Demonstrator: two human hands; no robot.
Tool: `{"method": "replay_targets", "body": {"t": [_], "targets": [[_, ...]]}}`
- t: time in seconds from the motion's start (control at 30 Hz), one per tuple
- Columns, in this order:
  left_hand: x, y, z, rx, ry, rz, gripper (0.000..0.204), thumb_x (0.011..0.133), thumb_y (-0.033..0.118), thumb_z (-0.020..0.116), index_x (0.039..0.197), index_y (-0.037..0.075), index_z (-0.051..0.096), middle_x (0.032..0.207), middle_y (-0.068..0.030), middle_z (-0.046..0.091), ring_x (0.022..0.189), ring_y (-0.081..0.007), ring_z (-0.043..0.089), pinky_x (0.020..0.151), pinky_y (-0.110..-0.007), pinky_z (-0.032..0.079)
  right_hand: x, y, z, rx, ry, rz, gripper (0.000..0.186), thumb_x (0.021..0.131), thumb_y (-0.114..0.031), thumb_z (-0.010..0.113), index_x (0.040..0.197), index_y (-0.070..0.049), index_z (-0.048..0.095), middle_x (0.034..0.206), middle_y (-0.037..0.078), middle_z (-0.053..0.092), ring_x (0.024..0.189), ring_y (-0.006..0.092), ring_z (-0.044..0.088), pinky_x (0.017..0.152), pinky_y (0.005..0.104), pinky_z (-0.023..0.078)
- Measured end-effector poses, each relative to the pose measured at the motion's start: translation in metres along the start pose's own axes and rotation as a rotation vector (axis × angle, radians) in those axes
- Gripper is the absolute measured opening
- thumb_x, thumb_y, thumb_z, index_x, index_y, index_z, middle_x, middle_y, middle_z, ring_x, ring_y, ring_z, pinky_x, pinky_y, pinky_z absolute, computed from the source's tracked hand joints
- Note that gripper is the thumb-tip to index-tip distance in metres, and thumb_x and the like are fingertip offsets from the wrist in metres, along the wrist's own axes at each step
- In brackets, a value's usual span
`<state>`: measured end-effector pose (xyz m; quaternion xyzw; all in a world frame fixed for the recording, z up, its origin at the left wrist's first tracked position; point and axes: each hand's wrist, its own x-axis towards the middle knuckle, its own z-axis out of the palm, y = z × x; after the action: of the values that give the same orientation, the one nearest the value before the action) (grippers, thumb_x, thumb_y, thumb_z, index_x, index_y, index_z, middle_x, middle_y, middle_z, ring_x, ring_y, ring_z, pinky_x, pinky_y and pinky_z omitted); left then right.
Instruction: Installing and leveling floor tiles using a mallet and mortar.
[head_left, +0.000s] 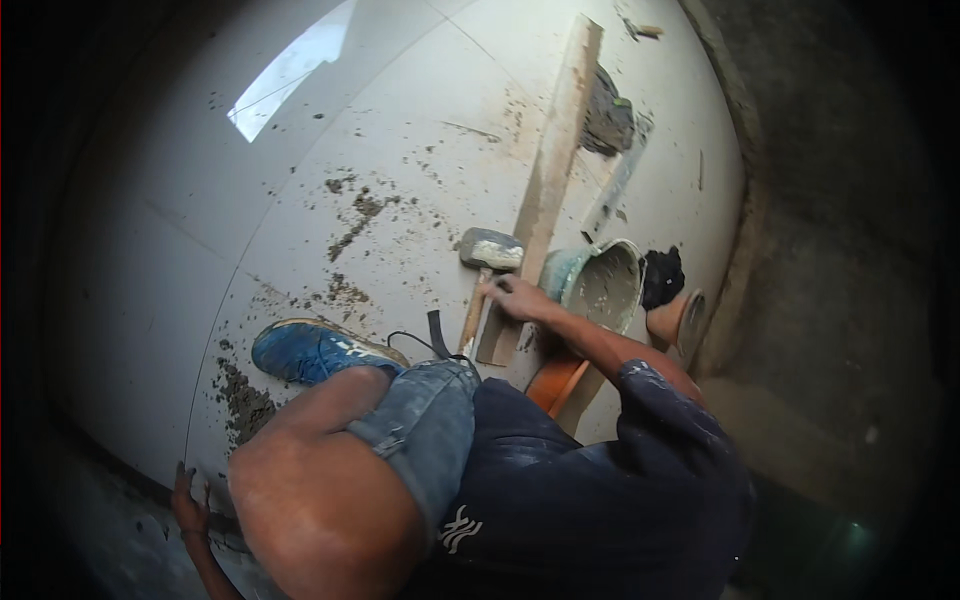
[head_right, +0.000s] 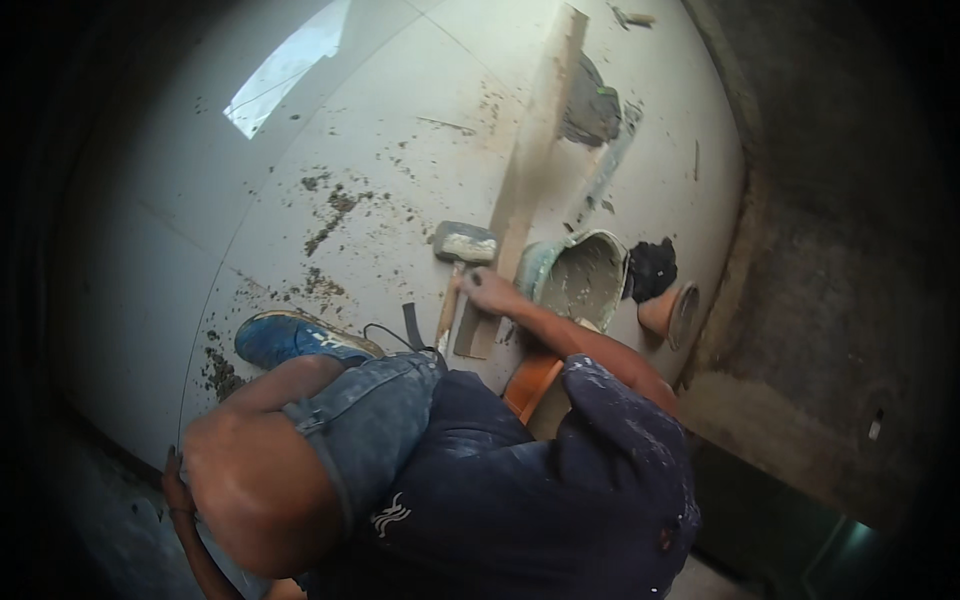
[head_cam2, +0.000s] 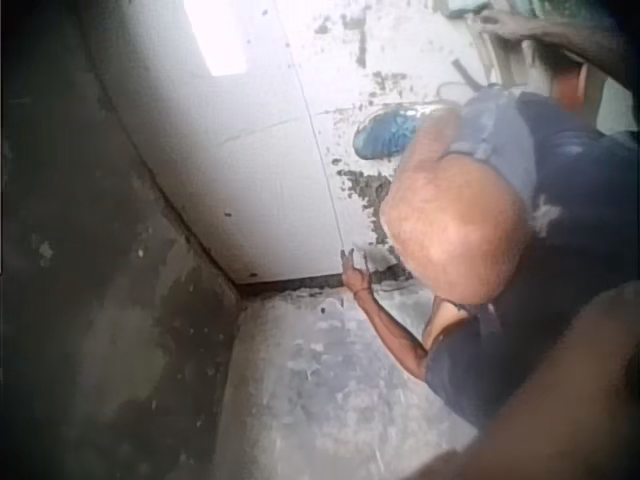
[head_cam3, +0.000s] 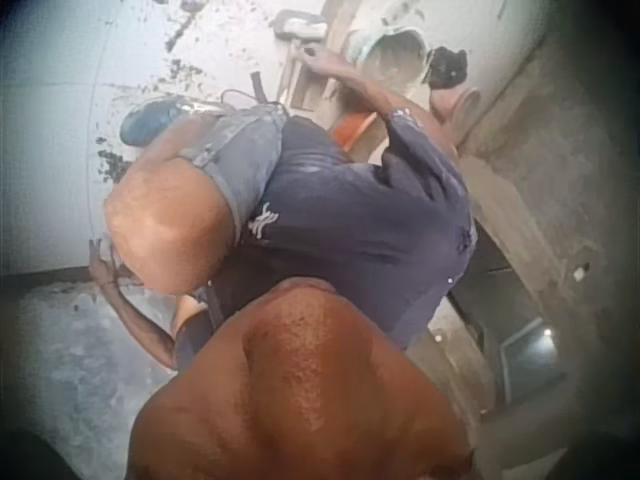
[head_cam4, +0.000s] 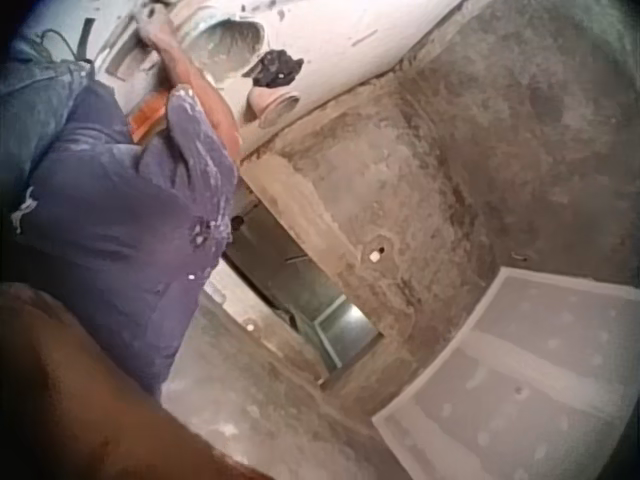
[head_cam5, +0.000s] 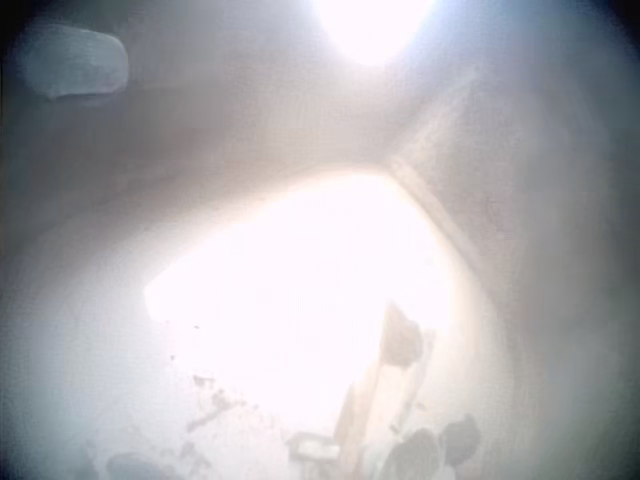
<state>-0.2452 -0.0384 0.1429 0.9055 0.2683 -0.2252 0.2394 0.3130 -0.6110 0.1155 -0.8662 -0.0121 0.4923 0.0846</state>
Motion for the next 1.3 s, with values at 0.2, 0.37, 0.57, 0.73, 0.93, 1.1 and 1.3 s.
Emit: {"method": "replay_targets", "body": {"t": [0.2,0.37,0.57,0.73,0.93,1.1,1.3], "targets": [[-0.004,-0.014,0.024,-0.169,-0.04,-0.093,0.031,0.091,0.01,0.065,0.117,-0.005,0.065,0.124,-0.0257,0.064,0.117,-0.0387,0.063,0.102,-0.044,0.048,-0.016,-0.024,0.055,0.03,0.306,0.004,0.067,0.087,-0.031,0.069,0.139,-0.001,0.039,0.1,0.032,0.066,0.098,0.0511,0.063,0.087,0.0536,0.049],[0.017,-0.022,0.023,-0.364,-0.069,-0.127,0.045,0.096,0.033,0.062,0.126,0.0,0.064,0.13,-0.0205,0.063,0.118,-0.0346,0.062,0.101,-0.04,0.048,-0.016,-0.018,0.063,0.087,0.436,-0.041,0.052,0.086,-0.02,0.068,0.132,-0.003,0.048,0.098,0.03,0.067,0.095,0.0495,0.064,0.087,0.0546,0.049],[0.05,0.004,0.013,-0.375,-0.01,-0.155,0.039,0.094,0.021,0.063,0.124,-0.004,0.063,0.124,-0.0221,0.066,0.115,-0.0331,0.064,0.098,-0.041,0.049,-0.027,-0.013,0.071,0.119,0.525,-0.058,0.054,0.089,-0.03,0.066,0.135,-0.006,0.052,0.105,0.028,0.067,0.097,0.0451,0.065,0.088,0.053,0.049],[0.047,0.029,0.0,-0.163,0.081,-0.033,0.032,0.095,0.012,0.063,0.122,-0.005,0.064,0.12,-0.0232,0.067,0.112,-0.0338,0.066,0.099,-0.041,0.049,-0.097,0.084,0.0,-0.446,0.777,-0.195,0.039,0.092,-0.022,0.061,0.124,0.0,0.06,0.115,0.021,0.062,0.104,0.0366,0.058,0.096,0.044,0.046],[0.003,0.024,-0.003,-0.052,0.146,-0.104,0.031,0.092,0.023,0.064,0.12,0.008,0.067,0.125,-0.0153,0.066,0.116,-0.034,0.062,0.101,-0.043,0.048,-0.105,0.135,-0.171,-0.467,0.742,0.021,0.055,0.089,-0.028,0.067,0.132,0.003,0.052,0.113,0.021,0.063,0.106,0.0353,0.056,0.093,0.0431,0.043],[-0.039,0.014,-0.014,-0.104,0.112,-0.278,0.031,0.092,0.024,0.062,0.119,0.008,0.065,0.122,-0.0159,0.066,0.11,-0.0367,0.063,0.096,-0.045,0.05,-0.097,0.026,-0.26,-0.579,0.709,0.121,0.056,0.089,-0.021,0.065,0.137,0.001,0.048,0.107,0.018,0.063,0.096,0.0294,0.057,0.083,0.0387,0.045],[-0.082,0.017,0.005,-0.303,0.295,-0.421,0.032,0.092,0.026,0.064,0.117,0.006,0.065,0.121,-0.0168,0.066,0.112,-0.0373,0.062,0.097,-0.044,0.049,-0.161,-0.168,-0.319,-0.599,0.543,-0.141,0.059,0.089,-0.013,0.063,0.143,-0.003,0.042,0.1,0.014,0.062,0.084,0.0222,0.058,0.071,0.0334,0.047]]}}
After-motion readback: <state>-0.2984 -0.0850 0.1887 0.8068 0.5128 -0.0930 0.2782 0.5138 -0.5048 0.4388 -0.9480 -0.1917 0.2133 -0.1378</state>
